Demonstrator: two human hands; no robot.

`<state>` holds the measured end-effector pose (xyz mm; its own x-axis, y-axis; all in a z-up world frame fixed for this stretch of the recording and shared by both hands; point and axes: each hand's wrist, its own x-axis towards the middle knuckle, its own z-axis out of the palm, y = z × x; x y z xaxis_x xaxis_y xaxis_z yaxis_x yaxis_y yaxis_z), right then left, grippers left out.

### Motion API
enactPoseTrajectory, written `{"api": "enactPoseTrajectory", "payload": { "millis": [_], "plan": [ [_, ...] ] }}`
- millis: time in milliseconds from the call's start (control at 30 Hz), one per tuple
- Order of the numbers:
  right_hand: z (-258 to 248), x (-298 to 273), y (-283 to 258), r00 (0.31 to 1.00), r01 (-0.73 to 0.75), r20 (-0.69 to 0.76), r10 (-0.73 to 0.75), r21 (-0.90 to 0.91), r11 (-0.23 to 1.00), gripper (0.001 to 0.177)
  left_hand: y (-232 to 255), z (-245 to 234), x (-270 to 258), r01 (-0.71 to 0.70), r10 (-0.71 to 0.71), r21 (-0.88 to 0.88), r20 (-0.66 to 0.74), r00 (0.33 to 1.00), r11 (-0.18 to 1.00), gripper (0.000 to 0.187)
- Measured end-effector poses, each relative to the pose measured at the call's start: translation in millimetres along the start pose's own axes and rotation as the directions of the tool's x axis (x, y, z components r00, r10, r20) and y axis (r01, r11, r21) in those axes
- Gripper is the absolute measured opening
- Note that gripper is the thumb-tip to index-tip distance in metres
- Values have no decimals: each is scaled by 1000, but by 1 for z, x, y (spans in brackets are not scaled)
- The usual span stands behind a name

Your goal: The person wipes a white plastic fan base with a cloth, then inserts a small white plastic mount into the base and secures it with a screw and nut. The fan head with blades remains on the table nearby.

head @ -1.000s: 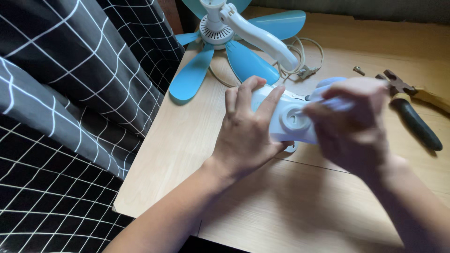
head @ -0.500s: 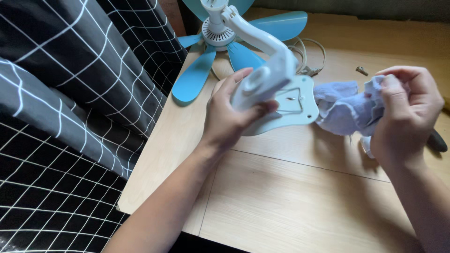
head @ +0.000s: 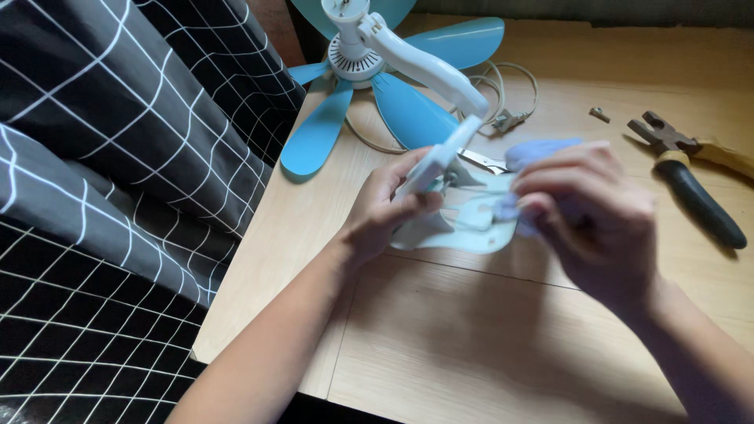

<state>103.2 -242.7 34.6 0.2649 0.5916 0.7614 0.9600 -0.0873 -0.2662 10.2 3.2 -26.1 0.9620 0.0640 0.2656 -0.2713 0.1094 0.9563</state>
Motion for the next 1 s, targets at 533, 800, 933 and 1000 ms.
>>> {"api": "enactPoseTrajectory", "payload": {
  "millis": [533, 800, 933, 1000],
  "plan": [
    [25, -11, 4, 840, -528, 168, 516, 39, 848, 20, 10, -30, -5, -18, 30, -251, 44, 999, 968, 101],
    [16, -3, -14, 984, -176, 22, 175, 197, 965, 67, 12, -24, -4, 32, 85, -404, 268, 960, 914, 107],
    [21, -8, -14, 996, -84, 57, 76, 161, 983, 63, 15, -23, -3, 62, 58, -375, 299, 952, 925, 113],
    [21, -11, -12, 996, -86, 39, 78, 256, 963, 54, 15, -22, -3, 77, 52, -388, 311, 949, 918, 114]
  ]
}}
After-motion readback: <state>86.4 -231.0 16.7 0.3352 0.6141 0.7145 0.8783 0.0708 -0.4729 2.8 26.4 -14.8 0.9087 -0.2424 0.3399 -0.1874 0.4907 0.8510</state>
